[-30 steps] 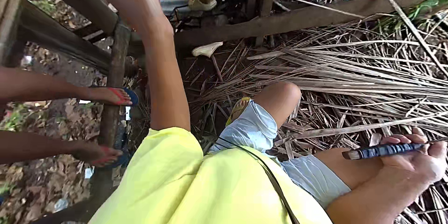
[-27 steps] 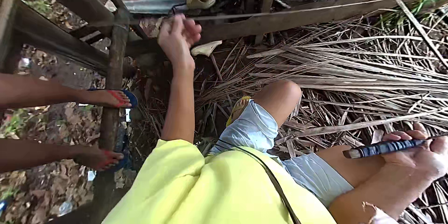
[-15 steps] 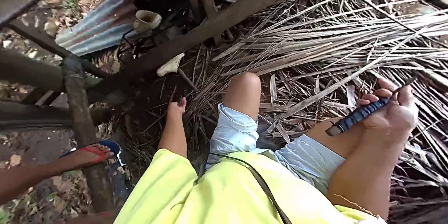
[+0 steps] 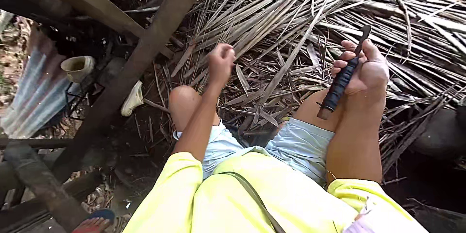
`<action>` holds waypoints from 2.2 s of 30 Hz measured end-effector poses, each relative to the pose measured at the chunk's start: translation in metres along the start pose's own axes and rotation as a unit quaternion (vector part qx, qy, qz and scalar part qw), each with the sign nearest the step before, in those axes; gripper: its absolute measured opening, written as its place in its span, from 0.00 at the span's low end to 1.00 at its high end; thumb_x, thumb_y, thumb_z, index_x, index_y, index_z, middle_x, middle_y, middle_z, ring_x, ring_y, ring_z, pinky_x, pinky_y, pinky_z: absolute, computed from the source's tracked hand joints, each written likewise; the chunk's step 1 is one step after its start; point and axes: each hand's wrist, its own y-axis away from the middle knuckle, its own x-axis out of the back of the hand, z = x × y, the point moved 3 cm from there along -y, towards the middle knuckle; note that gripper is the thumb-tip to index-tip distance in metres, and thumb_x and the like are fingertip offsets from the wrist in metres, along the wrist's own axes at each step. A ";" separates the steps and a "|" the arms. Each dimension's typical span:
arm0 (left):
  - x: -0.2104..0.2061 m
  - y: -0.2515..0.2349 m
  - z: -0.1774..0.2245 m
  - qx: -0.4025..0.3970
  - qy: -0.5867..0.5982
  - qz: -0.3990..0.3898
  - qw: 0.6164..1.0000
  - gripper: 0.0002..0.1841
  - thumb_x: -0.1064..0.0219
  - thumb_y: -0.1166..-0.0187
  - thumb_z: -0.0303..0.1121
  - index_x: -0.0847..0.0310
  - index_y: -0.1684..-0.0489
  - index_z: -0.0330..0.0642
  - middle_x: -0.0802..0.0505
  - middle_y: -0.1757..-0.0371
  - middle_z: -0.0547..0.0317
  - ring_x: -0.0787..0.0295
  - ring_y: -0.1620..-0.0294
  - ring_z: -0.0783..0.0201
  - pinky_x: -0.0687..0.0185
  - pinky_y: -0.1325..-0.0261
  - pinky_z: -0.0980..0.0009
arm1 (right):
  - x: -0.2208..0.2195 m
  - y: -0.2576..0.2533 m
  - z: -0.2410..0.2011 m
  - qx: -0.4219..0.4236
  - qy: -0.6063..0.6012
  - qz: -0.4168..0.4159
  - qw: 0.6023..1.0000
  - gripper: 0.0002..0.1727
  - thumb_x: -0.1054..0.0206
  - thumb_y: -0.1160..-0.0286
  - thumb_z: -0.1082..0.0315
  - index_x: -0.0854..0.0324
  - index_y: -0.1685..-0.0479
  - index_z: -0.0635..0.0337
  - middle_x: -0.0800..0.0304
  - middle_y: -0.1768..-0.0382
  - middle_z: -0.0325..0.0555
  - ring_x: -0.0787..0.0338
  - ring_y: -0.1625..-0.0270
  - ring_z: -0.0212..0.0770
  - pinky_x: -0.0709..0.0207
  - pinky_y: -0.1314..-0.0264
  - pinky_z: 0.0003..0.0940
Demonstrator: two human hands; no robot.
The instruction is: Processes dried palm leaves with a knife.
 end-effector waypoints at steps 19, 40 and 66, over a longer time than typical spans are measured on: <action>-0.230 0.024 -0.149 0.063 -0.410 -0.294 0.861 0.37 0.24 0.26 0.44 0.29 0.17 0.36 0.30 0.15 0.33 0.39 0.12 0.36 0.40 0.15 0.39 | 0.032 0.003 -0.018 0.004 0.044 0.072 0.996 0.23 0.54 0.07 0.47 0.16 0.44 0.50 0.23 0.77 0.32 0.23 0.82 0.28 0.24 0.78 0.22; 0.004 -0.045 0.093 -0.109 -0.125 -0.092 0.982 0.22 0.42 0.15 0.25 0.19 0.23 0.41 0.08 0.34 0.43 0.10 0.34 0.46 0.20 0.30 0.42 | -0.041 0.000 0.018 0.142 0.027 -0.414 0.899 0.33 0.58 0.08 0.47 0.33 0.15 0.60 0.23 0.83 0.26 0.26 0.87 0.24 0.27 0.83 0.20; 0.154 0.002 -0.018 0.114 -0.123 -0.202 0.965 0.16 0.37 0.25 0.14 0.15 0.40 0.29 0.08 0.61 0.47 0.12 0.68 0.65 0.12 0.54 0.69 | -0.113 0.004 0.027 -0.069 0.254 -0.313 0.913 0.30 0.67 0.04 0.53 0.20 0.38 0.61 0.28 0.84 0.32 0.27 0.86 0.26 0.27 0.82 0.19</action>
